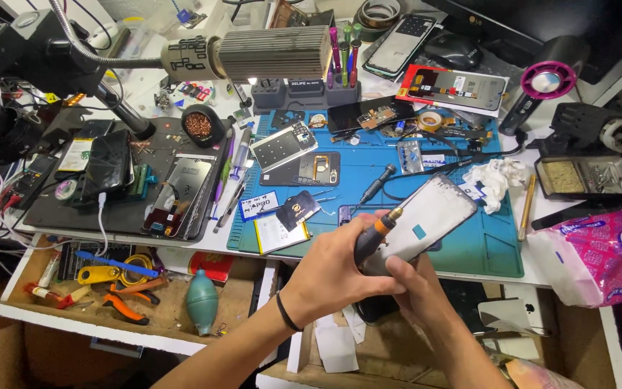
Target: Removing adhesive from a mobile phone screen frame using prying tools
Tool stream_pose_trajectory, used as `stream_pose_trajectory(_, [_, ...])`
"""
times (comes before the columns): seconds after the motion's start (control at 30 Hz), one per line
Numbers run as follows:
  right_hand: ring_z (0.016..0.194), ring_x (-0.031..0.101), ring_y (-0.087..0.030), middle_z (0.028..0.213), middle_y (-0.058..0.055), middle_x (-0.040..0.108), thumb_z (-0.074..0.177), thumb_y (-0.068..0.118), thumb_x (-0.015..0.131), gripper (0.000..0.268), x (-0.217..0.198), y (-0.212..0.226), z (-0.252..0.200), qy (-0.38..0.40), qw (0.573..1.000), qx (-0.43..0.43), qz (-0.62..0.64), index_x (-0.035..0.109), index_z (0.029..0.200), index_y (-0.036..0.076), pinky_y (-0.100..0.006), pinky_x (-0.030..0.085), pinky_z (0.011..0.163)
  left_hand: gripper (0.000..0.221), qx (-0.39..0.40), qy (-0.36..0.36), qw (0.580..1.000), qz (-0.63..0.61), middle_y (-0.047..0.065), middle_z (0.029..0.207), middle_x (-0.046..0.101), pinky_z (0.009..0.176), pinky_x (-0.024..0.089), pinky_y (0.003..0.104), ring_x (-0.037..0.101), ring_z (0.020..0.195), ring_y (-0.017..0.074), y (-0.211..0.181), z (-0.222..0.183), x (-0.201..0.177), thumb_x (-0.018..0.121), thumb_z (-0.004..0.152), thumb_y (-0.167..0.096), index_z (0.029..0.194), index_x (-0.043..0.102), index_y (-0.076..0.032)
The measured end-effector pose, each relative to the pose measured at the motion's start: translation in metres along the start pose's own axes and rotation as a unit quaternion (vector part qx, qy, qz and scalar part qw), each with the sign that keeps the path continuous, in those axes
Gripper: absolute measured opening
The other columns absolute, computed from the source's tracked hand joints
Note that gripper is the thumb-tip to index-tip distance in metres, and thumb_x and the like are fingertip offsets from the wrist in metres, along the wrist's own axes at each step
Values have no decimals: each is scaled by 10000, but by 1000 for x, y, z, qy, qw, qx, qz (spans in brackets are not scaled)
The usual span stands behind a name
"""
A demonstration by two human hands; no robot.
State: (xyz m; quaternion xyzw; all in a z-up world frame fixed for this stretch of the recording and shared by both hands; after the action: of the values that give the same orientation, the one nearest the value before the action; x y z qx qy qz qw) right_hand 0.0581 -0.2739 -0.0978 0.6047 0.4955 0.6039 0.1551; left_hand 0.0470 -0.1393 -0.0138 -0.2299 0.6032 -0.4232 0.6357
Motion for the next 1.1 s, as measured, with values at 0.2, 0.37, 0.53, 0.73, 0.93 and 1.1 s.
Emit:
stream_pose_trajectory(0.2, [1405, 483, -420, 1588, -267, 370, 820, 408, 944, 842, -9, 10, 9, 150, 973, -149, 95, 401, 1421, 178, -595, 455, 1111, 542, 18, 7, 997, -75, -27, 1020, 691, 835, 607, 263, 712, 802, 68, -12, -19, -40, 685, 868, -482, 1325, 576, -211])
stream_pose_trajectory(0.37, [1451, 434, -499, 1547, -267, 409, 887, 331, 936, 814, -9, 18, 6, 188, 949, -245, 63, 375, 1464, 206, -624, 441, 1158, 579, -286, 35, 957, -23, 36, 592, 585, 472, 439, 330, 559, 522, 155, 24, -68, -74, 325, 859, -495, 1298, 524, -175])
stream_pose_trajectory(0.53, [1441, 466, -462, 1547, -266, 432, 827, 365, 918, 823, -5, 17, 6, 149, 952, -265, -32, 369, 1429, 245, -557, 459, 1144, 531, -171, 106, 976, 80, 97, 1022, 729, 693, 527, 406, 733, 808, 322, 55, -107, -64, 456, 985, -385, 1487, 428, -216])
stream_pose_trajectory(0.73, [1442, 467, -480, 1580, -320, 387, 826, 212, 874, 733, 5, 11, 5, 168, 954, -241, -52, 418, 1394, 293, -551, 426, 1139, 573, -87, 100, 976, 172, 67, 1028, 644, 521, 493, 486, 678, 651, 356, 62, -117, -55, 505, 1027, -401, 1555, 421, -191])
stream_pose_trajectory(0.93, [1457, 450, -491, 1598, -295, 358, 839, 116, 859, 715, 8, 10, 3, 174, 962, -204, -42, 433, 1381, 305, -572, 478, 1095, 582, -116, 87, 976, 161, 59, 1014, 654, 505, 497, 502, 667, 697, 350, 65, -113, -47, 508, 1022, -387, 1563, 421, -191])
stream_pose_trajectory(1.1, [1438, 452, -473, 1606, -275, 327, 860, 87, 839, 698, 10, 13, 3, 192, 960, -201, -42, 441, 1394, 297, -604, 496, 1096, 576, -148, 111, 973, 135, 61, 1042, 649, 558, 504, 497, 661, 758, 359, 63, -109, -37, 483, 1028, -391, 1573, 406, -222])
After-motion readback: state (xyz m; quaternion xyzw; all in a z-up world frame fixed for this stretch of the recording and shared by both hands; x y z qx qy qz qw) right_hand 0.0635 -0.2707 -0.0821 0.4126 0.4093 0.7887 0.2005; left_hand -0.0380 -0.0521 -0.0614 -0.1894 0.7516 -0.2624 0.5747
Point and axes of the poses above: each hand's wrist, its own z-axis towards the middle knuckle, its own x-axis out of the palm, y = z × x, the point moved 4 cm from there along z, towards the middle knuckle
